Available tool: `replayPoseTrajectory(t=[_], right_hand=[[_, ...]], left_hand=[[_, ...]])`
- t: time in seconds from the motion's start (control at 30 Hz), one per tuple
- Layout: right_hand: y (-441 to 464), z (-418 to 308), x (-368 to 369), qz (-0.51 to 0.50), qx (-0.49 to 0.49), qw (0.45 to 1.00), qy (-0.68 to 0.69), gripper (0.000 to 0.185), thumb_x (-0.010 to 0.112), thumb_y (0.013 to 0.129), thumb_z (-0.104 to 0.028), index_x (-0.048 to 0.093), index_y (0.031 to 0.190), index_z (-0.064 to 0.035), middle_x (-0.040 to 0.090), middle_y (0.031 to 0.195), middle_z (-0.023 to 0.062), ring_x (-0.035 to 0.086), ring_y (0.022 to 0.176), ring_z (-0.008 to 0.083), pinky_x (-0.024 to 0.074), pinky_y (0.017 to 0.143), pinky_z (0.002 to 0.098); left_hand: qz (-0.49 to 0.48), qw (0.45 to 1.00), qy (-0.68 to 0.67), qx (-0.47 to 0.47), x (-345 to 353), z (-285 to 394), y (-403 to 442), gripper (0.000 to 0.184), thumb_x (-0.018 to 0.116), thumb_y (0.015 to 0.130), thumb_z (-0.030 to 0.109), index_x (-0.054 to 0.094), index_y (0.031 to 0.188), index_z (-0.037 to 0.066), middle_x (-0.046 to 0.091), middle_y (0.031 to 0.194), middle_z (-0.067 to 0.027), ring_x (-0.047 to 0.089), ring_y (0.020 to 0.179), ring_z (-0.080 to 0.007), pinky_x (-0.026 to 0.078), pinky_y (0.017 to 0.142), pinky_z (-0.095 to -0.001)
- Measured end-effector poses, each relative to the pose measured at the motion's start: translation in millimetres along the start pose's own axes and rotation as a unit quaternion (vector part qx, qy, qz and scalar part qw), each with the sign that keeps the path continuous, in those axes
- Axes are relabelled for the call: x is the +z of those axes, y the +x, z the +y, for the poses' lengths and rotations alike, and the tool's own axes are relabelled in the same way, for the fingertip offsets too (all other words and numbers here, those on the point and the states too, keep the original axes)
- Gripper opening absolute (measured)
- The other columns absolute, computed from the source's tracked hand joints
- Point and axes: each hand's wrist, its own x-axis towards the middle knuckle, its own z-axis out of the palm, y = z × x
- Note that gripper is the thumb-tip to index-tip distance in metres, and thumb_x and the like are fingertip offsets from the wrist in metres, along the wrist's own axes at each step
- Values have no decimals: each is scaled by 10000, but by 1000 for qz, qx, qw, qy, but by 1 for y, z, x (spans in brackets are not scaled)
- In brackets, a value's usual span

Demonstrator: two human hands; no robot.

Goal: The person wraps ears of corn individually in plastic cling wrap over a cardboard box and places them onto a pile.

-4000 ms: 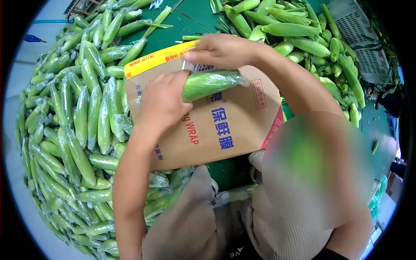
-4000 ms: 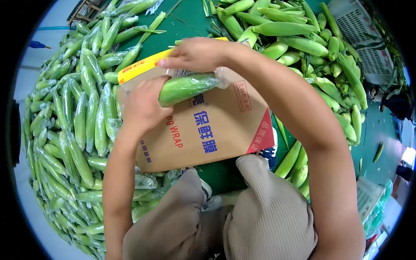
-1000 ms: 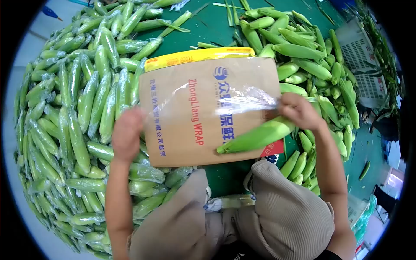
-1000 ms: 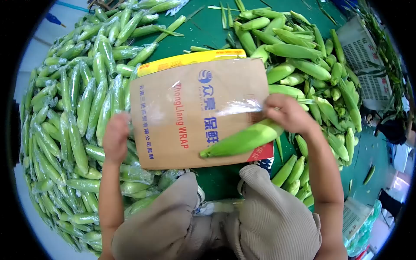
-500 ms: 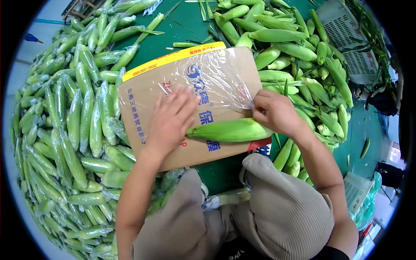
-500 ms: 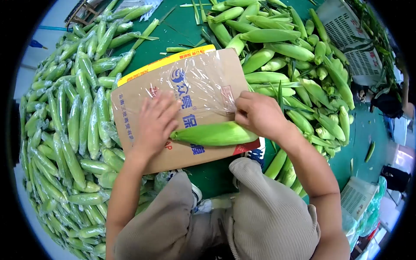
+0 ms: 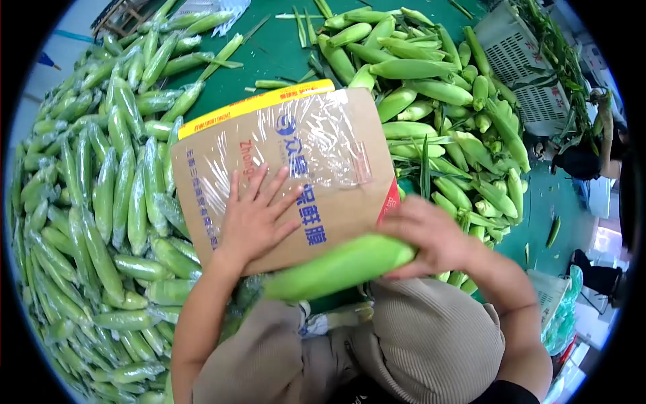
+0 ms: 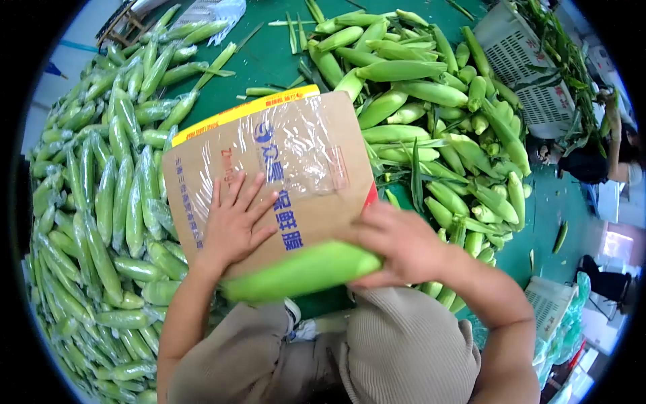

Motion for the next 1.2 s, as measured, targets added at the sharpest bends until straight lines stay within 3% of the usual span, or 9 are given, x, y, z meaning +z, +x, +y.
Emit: replayPoseTrajectory(t=[0.2,0.3,0.4,0.5,0.57,0.7,0.83,1.03,1.2], right_hand=[[160,45,32,137,-76,985,-67,654,854,757,-361,638,1321,-109,646,1195,178,601,1147,402,510,969,492],[186,79,72,-60,95,990,-87,529,843,767,-420,744,1203,-137,693,1188,158,637,1177,385,523,980,526],[199,107,111,113,-55,978,-165,467,818,778,-480,766,1150,-203,694,1176,106,631,1190,350,531,967,525],[199,105,100,21,-35,981,-192,560,824,765,-563,748,1188,-203,668,1240,76,602,1211,341,516,984,513],[203,109,109,28,-35,974,-222,684,868,702,-593,728,1230,-181,656,1251,84,594,1216,349,504,998,521],[161,131,84,218,-145,958,-114,907,924,585,-635,684,1304,-137,633,1283,104,586,1221,353,485,1006,533],[43,135,48,70,55,995,-40,870,893,590,-682,701,1279,-186,656,1197,90,592,1157,342,439,969,517],[56,145,82,52,-93,980,-166,428,820,779,-448,761,1117,-190,688,1058,60,633,1030,346,461,840,494],[76,148,120,280,-125,949,69,272,727,818,-329,675,967,-107,673,991,121,631,980,371,472,800,516]], left_hand=[[15,999,8,37,2,4,-8,635,648,943,530,581,1512,257,514,1601,-78,351,1555,-331,216,1270,-610],[-29,997,-56,-36,-1,15,-9,606,685,908,399,629,1453,142,494,1613,-140,382,1539,-363,196,1295,-591],[160,959,26,233,32,-33,-7,585,669,907,334,646,1402,22,573,1522,-193,468,1461,-428,326,1221,-619],[53,838,-445,-311,23,-40,-2,609,653,1042,345,494,1585,122,738,1224,-220,739,975,-351,576,875,-463],[61,975,-143,-155,-32,-27,49,663,686,1011,397,490,1590,140,706,1303,-214,707,1082,-390,554,949,-489],[137,987,88,-4,-23,-38,68,727,706,976,489,494,1586,154,613,1458,-214,604,1272,-448,492,1072,-524],[-20,989,77,-124,-44,-19,69,763,699,978,521,458,1610,168,528,1556,-208,531,1371,-438,454,1126,-523],[8,996,47,-73,-55,-9,74,753,739,971,422,463,1589,93,545,1536,-220,519,1387,-428,431,1155,-502],[-32,991,31,-128,-83,17,68,768,818,908,285,490,1562,52,558,1519,-222,523,1386,-396,417,1174,-473]])
